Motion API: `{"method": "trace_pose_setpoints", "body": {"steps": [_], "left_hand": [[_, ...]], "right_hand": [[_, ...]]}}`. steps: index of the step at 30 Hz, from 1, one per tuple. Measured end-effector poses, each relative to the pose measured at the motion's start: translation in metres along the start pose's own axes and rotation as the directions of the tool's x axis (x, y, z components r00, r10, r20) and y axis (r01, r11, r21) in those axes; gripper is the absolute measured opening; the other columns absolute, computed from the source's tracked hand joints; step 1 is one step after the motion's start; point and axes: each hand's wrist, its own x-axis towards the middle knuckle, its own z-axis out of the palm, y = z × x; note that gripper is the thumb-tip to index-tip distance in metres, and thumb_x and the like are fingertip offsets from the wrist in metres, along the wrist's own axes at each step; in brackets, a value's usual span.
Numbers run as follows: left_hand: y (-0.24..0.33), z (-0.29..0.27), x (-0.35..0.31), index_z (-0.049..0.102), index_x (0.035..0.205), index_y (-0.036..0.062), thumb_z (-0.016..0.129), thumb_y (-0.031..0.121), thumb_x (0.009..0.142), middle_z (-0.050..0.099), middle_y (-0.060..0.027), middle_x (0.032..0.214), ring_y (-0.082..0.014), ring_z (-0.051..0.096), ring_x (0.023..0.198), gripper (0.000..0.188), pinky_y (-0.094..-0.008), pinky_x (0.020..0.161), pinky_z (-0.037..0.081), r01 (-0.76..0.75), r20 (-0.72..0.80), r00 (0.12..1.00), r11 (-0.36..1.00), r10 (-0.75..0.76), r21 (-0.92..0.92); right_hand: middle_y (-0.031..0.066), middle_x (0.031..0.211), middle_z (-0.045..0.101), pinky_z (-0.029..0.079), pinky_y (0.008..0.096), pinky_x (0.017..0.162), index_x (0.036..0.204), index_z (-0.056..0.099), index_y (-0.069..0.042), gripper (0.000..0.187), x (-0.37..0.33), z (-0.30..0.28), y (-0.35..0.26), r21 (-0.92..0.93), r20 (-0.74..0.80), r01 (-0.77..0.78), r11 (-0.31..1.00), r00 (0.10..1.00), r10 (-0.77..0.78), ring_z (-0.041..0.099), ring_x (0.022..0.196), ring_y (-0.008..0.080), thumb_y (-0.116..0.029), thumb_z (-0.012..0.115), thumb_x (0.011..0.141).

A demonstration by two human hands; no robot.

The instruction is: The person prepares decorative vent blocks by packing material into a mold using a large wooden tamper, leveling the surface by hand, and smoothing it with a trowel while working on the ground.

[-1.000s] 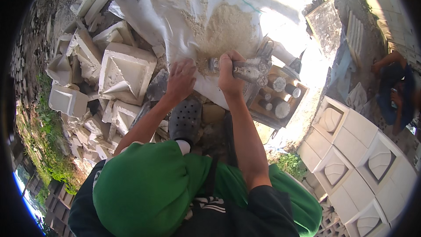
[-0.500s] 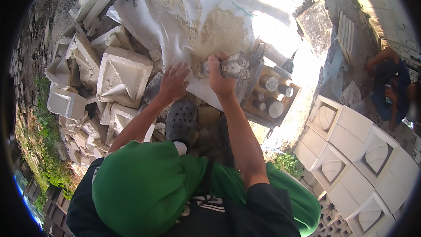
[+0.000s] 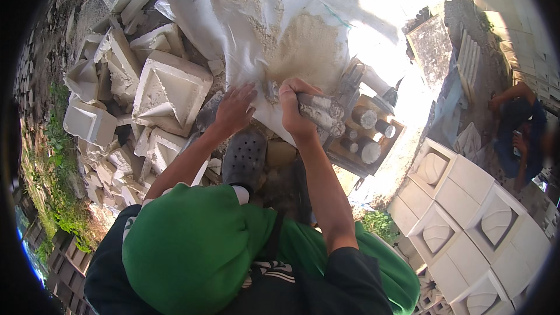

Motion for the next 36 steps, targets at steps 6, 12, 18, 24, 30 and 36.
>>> {"method": "trace_pose_setpoints", "body": {"steps": [6,12,18,24,30,36], "left_hand": [[-0.006,-0.003,0.004,0.053,0.122,0.0092,0.061,0.022,0.082,0.039,-0.0052,0.141,-0.0213,0.032,0.133,0.043,-0.0413,0.110,0.024,-0.003,-0.017,1.000,1.000,0.003,-0.024],[-0.006,-0.009,0.012,0.051,0.123,0.0095,0.064,0.020,0.079,0.039,-0.0054,0.141,-0.0248,0.034,0.132,0.047,-0.0422,0.110,0.026,-0.001,0.023,1.000,0.996,0.003,-0.087],[-0.010,-0.004,-0.002,0.050,0.125,0.0097,0.065,0.020,0.078,0.038,-0.0051,0.142,-0.0252,0.034,0.132,0.050,-0.0423,0.111,0.026,0.017,0.066,0.998,0.993,-0.009,-0.115],[-0.011,-0.005,0.007,0.050,0.125,0.0089,0.066,0.018,0.077,0.036,-0.0047,0.143,-0.0247,0.032,0.133,0.051,-0.0422,0.111,0.025,0.008,0.084,0.996,0.993,0.002,-0.119],[-0.013,-0.010,0.009,0.048,0.126,0.0082,0.066,0.017,0.076,0.035,-0.0050,0.143,-0.0250,0.031,0.133,0.054,-0.0420,0.112,0.025,-0.016,0.073,0.997,0.990,0.027,-0.137],[-0.007,-0.017,0.008,0.047,0.127,0.0084,0.067,0.016,0.076,0.033,-0.0043,0.145,-0.0252,0.030,0.134,0.056,-0.0415,0.111,0.025,-0.018,0.132,0.991,0.994,0.033,-0.111]], "right_hand": [[0.0023,0.050,0.038,0.025,0.0263,0.043,0.058,0.033,-0.005,0.025,0.001,0.003,-0.054,0.192,-0.026,0.192,0.962,0.981,-0.191,0.033,0.045,0.0089,0.000,0.043,0.080],[0.0019,0.050,0.036,0.024,0.0259,0.043,0.058,0.031,-0.007,0.026,0.000,0.006,0.027,0.042,-0.028,0.057,0.998,0.998,-0.056,0.030,0.044,0.0089,-0.003,0.043,0.081],[0.0020,0.051,0.047,0.028,0.0242,0.043,0.060,0.044,-0.004,0.024,0.005,-0.006,-0.041,0.249,-0.063,0.047,0.967,0.998,-0.032,0.039,0.046,0.0072,-0.009,0.051,0.082],[0.0010,0.052,0.039,0.026,0.0253,0.043,0.059,0.036,-0.005,0.025,-0.002,0.009,0.033,-0.176,-0.081,0.135,0.975,0.985,-0.151,0.034,0.047,0.0072,-0.002,0.047,0.082],[0.0001,0.051,0.037,0.025,0.0234,0.043,0.061,0.033,-0.007,0.026,0.000,0.000,-0.021,0.054,-0.089,0.003,0.999,0.996,0.002,0.032,0.046,0.0071,-0.005,0.047,0.083],[-0.0008,0.051,0.033,0.024,0.0242,0.042,0.057,0.028,-0.009,0.030,-0.012,-0.006,0.020,-0.040,-0.138,0.013,0.999,0.990,-0.019,0.029,0.045,0.0074,-0.002,0.045,0.080]]}}
